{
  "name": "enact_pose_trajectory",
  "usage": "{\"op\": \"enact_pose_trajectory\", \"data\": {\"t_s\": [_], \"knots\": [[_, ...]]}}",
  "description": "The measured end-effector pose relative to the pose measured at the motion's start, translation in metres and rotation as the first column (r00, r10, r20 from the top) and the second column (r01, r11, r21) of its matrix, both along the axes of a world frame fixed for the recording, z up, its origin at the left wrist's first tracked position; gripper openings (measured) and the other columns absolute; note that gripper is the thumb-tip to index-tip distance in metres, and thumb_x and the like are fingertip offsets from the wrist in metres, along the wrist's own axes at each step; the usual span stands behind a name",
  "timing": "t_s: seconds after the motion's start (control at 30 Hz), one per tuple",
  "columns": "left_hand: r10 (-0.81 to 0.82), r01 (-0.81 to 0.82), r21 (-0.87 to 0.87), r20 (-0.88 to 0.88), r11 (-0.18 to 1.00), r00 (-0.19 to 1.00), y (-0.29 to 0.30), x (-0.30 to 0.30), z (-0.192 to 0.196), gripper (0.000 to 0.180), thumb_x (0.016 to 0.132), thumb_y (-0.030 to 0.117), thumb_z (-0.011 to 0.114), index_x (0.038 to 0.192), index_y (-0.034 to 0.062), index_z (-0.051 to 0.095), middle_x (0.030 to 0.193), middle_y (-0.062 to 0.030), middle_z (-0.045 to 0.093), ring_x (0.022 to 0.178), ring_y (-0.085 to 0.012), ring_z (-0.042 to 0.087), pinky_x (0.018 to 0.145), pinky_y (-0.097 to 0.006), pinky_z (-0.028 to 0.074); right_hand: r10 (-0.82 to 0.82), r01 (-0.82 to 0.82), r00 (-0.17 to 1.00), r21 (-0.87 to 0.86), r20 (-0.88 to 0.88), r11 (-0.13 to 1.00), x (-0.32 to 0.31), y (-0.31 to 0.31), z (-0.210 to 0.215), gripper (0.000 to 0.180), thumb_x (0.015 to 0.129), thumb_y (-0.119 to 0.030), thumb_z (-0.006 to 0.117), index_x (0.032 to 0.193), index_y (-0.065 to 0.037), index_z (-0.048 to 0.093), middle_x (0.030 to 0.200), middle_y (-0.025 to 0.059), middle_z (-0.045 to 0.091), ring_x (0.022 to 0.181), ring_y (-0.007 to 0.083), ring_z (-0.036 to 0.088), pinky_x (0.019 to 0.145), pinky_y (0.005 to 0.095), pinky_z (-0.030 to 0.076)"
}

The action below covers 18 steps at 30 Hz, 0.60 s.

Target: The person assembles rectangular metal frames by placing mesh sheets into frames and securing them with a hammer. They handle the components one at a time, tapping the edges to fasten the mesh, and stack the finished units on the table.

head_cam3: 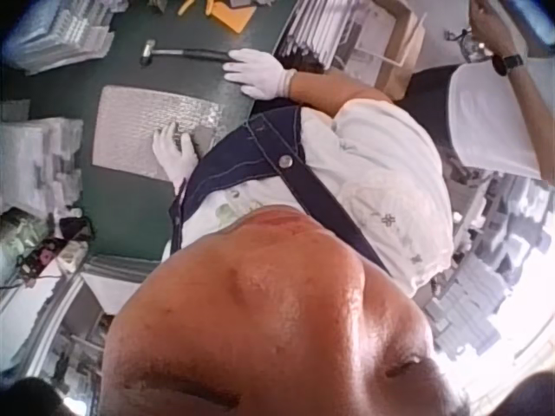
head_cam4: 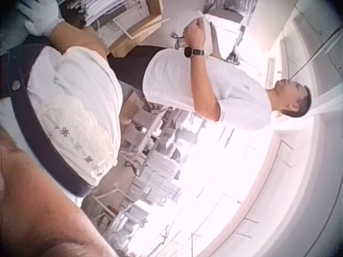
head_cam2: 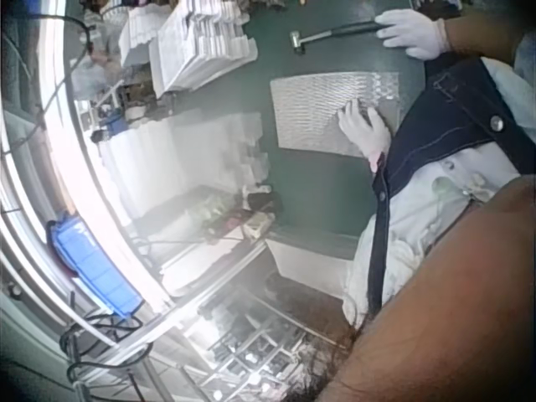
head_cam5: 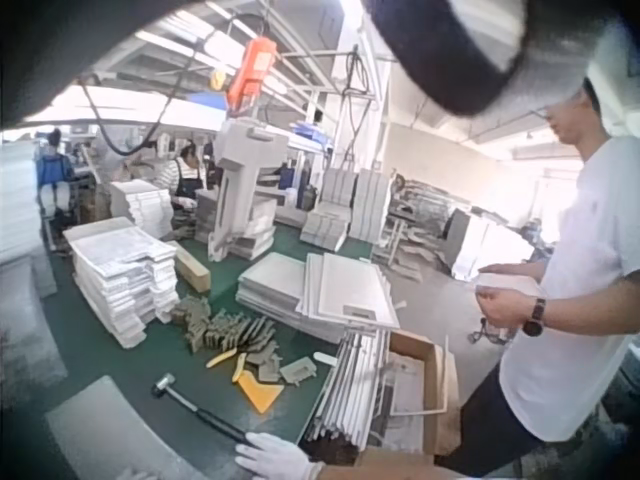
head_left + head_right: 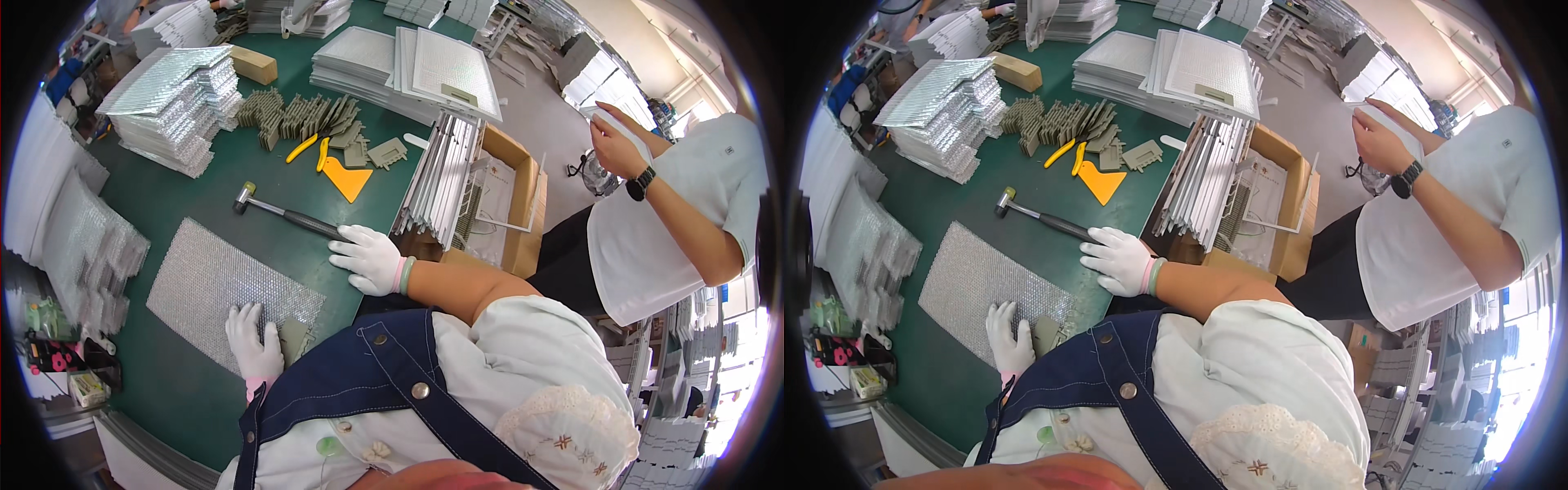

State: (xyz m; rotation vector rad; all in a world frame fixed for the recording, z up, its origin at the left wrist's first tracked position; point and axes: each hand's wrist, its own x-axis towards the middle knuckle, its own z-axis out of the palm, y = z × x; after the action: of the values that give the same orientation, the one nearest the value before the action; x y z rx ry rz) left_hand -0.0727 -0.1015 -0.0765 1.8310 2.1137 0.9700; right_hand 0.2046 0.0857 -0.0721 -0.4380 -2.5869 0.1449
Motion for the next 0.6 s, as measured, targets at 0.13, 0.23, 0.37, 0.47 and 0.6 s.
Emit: {"op": "enact_pose_trajectory", "data": {"t_s": [0.13, 0.23, 0.37, 0.47, 0.6], "knots": [[-0.007, 0.007, 0.01, -0.009, 1.0, 1.0, 0.001, -0.001, -0.002, 0.039, 0.089, 0.016, 0.06, 0.126, 0.0006, 0.061, 0.133, -0.0212, 0.057, 0.136, -0.0449, 0.041, 0.117, -0.055, 0.027, 0.007, -0.007, 0.999, 0.011, -0.045, 1.0, 0.0, 0.001, -0.004, 0.05, 0.065, -0.02, 0.065, 0.112, -0.005, 0.069, 0.126, 0.0147, 0.063, 0.126, 0.0416, 0.051, 0.107, 0.054, 0.043], [0.005, -0.005, 0.01, -0.009, 1.0, 1.0, 0.001, 0.0, 0.0, 0.039, 0.089, 0.016, 0.06, 0.126, 0.0006, 0.061, 0.133, -0.0211, 0.057, 0.136, -0.0447, 0.042, 0.117, -0.055, 0.027, -0.003, 0.004, 1.0, 0.007, -0.023, 1.0, -0.001, 0.001, -0.003, 0.05, 0.065, -0.02, 0.065, 0.112, -0.005, 0.068, 0.125, 0.0148, 0.063, 0.125, 0.0416, 0.051, 0.107, 0.0539, 0.043], [0.006, -0.006, 0.011, -0.008, 1.0, 1.0, 0.0, 0.0, -0.001, 0.039, 0.089, 0.016, 0.06, 0.125, 0.0005, 0.061, 0.133, -0.0208, 0.058, 0.136, -0.0445, 0.042, 0.117, -0.055, 0.027, -0.01, 0.01, 0.999, -0.001, 0.031, 1.0, -0.001, -0.001, 0.005, 0.043, 0.073, -0.023, 0.066, 0.113, -0.005, 0.069, 0.126, 0.0139, 0.064, 0.129, 0.0394, 0.05, 0.109, 0.0518, 0.042], [0.0, 0.0, 0.006, -0.011, 1.0, 1.0, 0.0, 0.001, 0.001, 0.04, 0.089, 0.016, 0.06, 0.126, 0.0001, 0.061, 0.133, -0.0211, 0.057, 0.136, -0.0445, 0.042, 0.116, -0.055, 0.028, -0.012, 0.012, 0.999, 0.0, 0.036, 1.0, -0.001, -0.002, 0.006, 0.044, 0.074, -0.023, 0.066, 0.113, -0.005, 0.069, 0.126, 0.0137, 0.063, 0.129, 0.039, 0.05, 0.11, 0.0514, 0.041], [-0.003, 0.003, 0.002, -0.029, 1.0, 1.0, 0.0, 0.0, 0.001, 0.041, 0.089, 0.016, 0.06, 0.127, -0.0005, 0.06, 0.134, -0.0219, 0.057, 0.136, -0.0446, 0.042, 0.116, -0.053, 0.03, -0.015, 0.015, 0.998, -0.005, 0.054, 1.0, -0.001, -0.001, 0.007, 0.044, 0.073, -0.023, 0.066, 0.113, -0.005, 0.069, 0.126, 0.0135, 0.063, 0.129, 0.0388, 0.049, 0.11, 0.0512, 0.041]]}}
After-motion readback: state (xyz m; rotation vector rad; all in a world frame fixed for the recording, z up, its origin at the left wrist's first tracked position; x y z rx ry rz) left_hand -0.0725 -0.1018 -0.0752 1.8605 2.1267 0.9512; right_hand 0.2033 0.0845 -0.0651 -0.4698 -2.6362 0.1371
